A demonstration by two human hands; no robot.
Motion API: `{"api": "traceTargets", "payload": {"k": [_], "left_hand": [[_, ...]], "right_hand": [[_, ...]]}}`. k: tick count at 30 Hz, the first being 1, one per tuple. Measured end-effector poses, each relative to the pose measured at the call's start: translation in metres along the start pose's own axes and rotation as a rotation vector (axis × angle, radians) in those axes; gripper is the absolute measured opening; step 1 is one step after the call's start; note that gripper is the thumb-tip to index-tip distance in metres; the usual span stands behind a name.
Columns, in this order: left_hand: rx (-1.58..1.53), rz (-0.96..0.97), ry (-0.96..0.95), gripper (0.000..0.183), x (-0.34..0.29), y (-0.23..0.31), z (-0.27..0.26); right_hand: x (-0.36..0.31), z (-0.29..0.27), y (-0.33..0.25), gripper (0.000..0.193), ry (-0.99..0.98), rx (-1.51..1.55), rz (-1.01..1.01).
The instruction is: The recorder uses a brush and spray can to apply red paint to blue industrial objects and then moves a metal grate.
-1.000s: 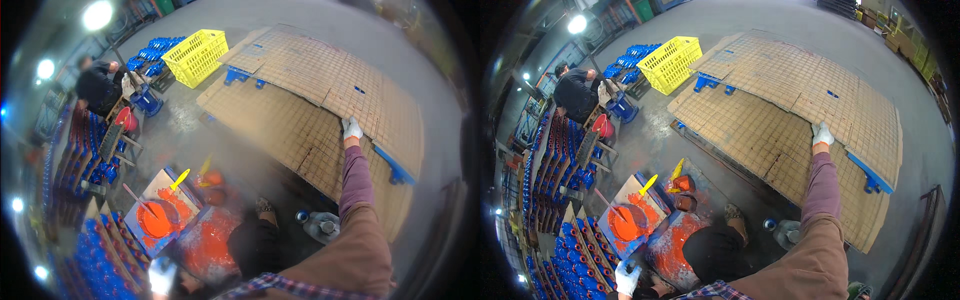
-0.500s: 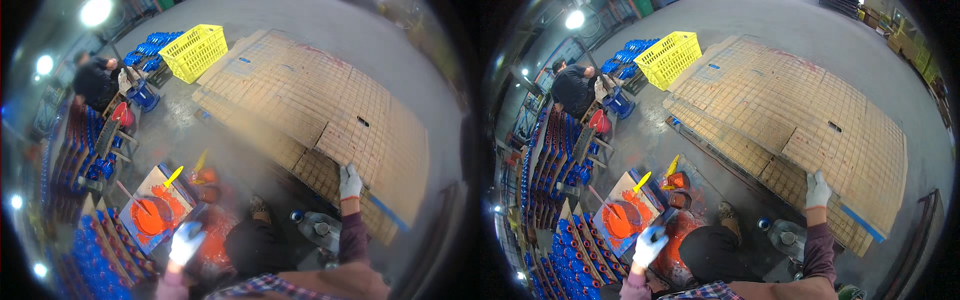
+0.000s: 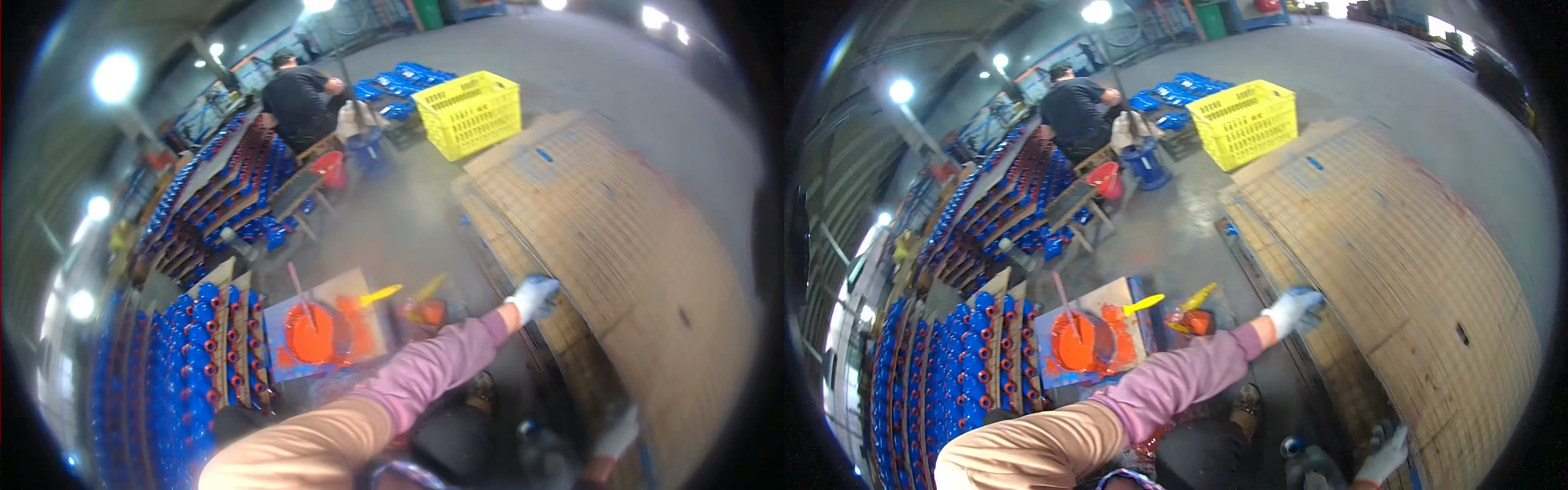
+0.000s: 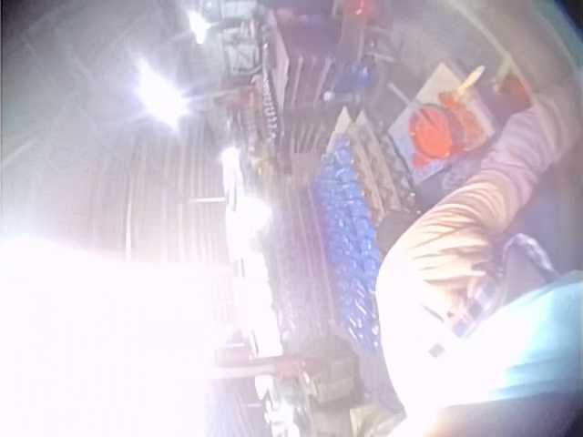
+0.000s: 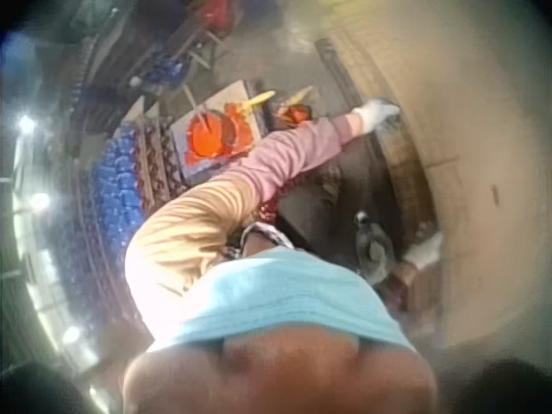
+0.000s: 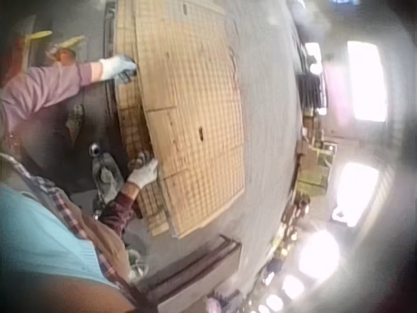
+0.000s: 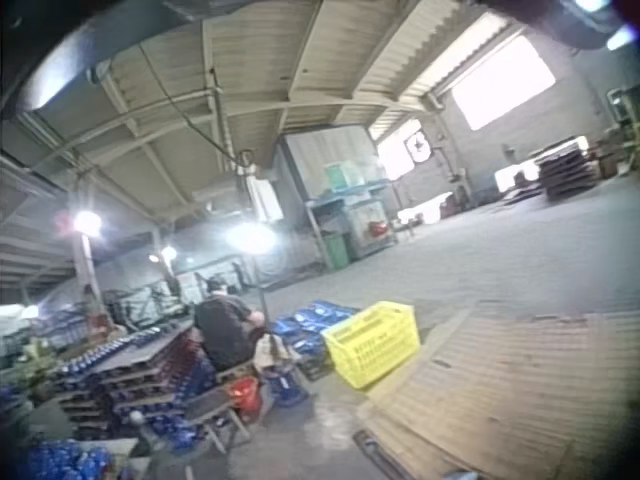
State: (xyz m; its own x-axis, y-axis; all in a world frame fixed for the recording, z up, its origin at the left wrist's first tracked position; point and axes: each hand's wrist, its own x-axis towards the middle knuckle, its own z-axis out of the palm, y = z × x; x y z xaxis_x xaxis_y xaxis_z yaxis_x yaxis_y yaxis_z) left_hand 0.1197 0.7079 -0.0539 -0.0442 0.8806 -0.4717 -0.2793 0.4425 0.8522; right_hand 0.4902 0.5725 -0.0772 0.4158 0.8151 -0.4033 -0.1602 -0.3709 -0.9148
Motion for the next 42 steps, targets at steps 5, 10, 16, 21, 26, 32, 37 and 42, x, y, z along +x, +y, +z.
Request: {"api": "traceTargets", "payload": {"k": [5, 10, 16, 21, 26, 32, 37, 42], "left_hand": [[-0.176, -0.095, 0.063, 0.043, 0.034, -0.015, -0.003], [0.169, 0.112, 0.145, 0.029, 0.041, 0.004, -0.011], [-0.097, 0.495, 0.117, 0.020, 0.044, 0.080, -0.024], [-0.106, 0.263, 0.168, 0.016, 0.064, 0.065, -0.068], [0.269, 0.268, 0.117, 0.030, 0.097, 0.033, -0.097], [-0.153, 0.066, 0.134, 0.026, 0.070, 0.027, -0.086], [-0.140, -0.009, 0.005, 0.039, 0.032, 0.017, -0.097], [-0.443, 0.066, -0.089, 0.090, 0.036, 0.024, -0.126]], "right_hand": [[0.002, 0.010, 0.024, 0.037, 0.162, 0.114, -0.118], [-0.002, 0.022, 0.020, 0.032, 0.160, -0.250, -0.485], [-0.028, 0.059, -0.046, 0.023, 0.216, 0.365, -0.228], [-0.031, 0.116, -0.037, 0.027, 0.178, 0.326, 0.033], [-0.025, 0.100, -0.007, 0.038, 0.024, 0.167, 0.073], [-0.029, 0.080, 0.021, 0.055, 0.028, 0.743, 0.139], [0.008, 0.061, 0.012, 0.031, 0.190, 0.297, -0.131], [-0.023, 0.039, 0.005, 0.041, 0.080, -0.282, -0.546]]}}
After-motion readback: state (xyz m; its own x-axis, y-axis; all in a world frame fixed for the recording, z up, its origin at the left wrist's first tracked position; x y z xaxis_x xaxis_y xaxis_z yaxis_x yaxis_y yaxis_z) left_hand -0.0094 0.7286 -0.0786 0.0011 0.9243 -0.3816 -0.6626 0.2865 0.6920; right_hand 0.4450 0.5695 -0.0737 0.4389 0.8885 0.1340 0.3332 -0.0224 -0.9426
